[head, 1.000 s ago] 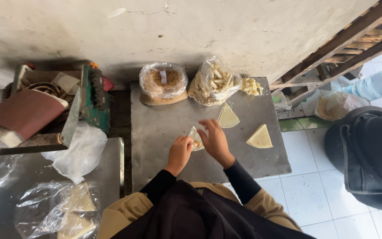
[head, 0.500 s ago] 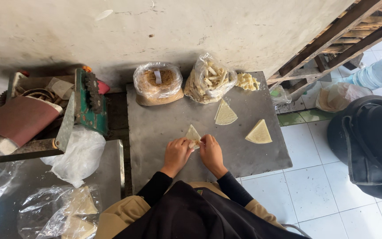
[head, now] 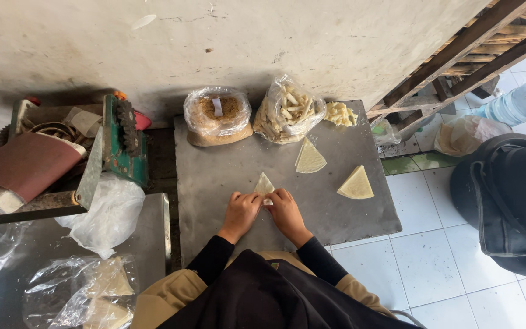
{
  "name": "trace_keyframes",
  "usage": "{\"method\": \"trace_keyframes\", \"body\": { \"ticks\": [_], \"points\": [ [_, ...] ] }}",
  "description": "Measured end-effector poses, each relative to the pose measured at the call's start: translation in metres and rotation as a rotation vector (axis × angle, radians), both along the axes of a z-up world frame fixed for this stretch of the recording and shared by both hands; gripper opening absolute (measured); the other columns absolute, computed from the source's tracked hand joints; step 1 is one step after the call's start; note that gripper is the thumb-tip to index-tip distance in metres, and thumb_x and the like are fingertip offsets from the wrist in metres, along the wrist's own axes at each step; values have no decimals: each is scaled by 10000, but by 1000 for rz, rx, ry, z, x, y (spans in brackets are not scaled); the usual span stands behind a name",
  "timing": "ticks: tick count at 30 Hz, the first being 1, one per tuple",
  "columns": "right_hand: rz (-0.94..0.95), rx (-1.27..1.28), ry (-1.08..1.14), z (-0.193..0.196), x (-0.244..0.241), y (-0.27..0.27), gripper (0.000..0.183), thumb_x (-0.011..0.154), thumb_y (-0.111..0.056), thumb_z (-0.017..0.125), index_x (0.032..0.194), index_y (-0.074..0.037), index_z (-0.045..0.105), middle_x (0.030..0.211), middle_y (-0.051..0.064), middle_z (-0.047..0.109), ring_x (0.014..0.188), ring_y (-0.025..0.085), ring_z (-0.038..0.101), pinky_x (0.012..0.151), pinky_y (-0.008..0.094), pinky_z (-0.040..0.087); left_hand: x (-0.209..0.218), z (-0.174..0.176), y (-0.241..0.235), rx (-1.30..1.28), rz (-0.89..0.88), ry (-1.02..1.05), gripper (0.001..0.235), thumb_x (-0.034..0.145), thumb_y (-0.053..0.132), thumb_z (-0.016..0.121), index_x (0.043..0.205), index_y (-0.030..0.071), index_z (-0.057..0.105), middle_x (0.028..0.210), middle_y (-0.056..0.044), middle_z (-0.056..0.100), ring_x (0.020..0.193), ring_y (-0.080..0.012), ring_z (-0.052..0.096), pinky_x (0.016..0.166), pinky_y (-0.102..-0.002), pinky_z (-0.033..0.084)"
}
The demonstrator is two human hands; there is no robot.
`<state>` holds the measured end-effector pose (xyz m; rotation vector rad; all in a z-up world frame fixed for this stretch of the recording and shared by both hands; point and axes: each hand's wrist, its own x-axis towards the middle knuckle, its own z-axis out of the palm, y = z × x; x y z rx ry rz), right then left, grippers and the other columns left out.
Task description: The person folds triangular dumpling wrappers filled with a brown granular mixture into sealed dumplings. The person repeatedly scoops filling, folds the wrapper edges, and places the finished dumplings into a plastic bag on the table.
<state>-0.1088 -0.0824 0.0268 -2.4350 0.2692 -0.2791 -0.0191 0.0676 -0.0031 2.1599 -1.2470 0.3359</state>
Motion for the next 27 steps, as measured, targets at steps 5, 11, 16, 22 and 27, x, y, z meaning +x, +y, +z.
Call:
{"method": "trace_keyframes", "body": {
  "ticks": [5, 11, 16, 22, 27],
  "points": [
    [61, -102, -65, -11, 6, -10, 213, 817, -105, 748, 1024, -67, 715, 1020, 98, 660, 991, 324, 631, 866, 417, 515, 3, 13, -5, -21, 71, 219, 127, 956, 184, 692, 863, 97, 686, 797, -28, 723, 737, -220, 671, 797, -369, 427],
    [81, -155, 276, -12, 39, -31, 64, 903, -187, 710, 937, -134, 721, 959, 59, 701, 916, 303, 681, 796, 416, 524, 11, 24, -15, 35, 89, 310, 176, 865, 254, 746, 831, 87, 701, 707, -51, 703, 662, -253, 658, 739, -389, 408],
    [85, -179, 422, 4, 73, -42, 252, 728, -251, 840, 828, -94, 671, 970, 83, 648, 944, 325, 649, 758, 432, 501, 21, 17, -27, 31, 259, 589, 131, 794, 204, 794, 786, 108, 706, 762, -45, 723, 719, -261, 675, 738, -394, 440],
    [194, -157, 49, -6, 45, -42, 156, 864, -201, 755, 906, -83, 662, 957, 98, 630, 953, 328, 623, 792, 433, 495, 23, 6, -15, -43, 128, 392, 143, 778, 236, 815, 824, 127, 733, 843, -39, 693, 821, -275, 654, 741, -417, 458],
    [141, -198, -155, -20, 14, -31, 149, 873, -189, 736, 943, -78, 666, 974, 86, 610, 941, 309, 599, 848, 426, 479, 18, -6, -7, -59, 31, 117, 151, 866, 249, 778, 880, 114, 713, 935, -11, 654, 915, -225, 633, 803, -394, 438]
  ]
}}
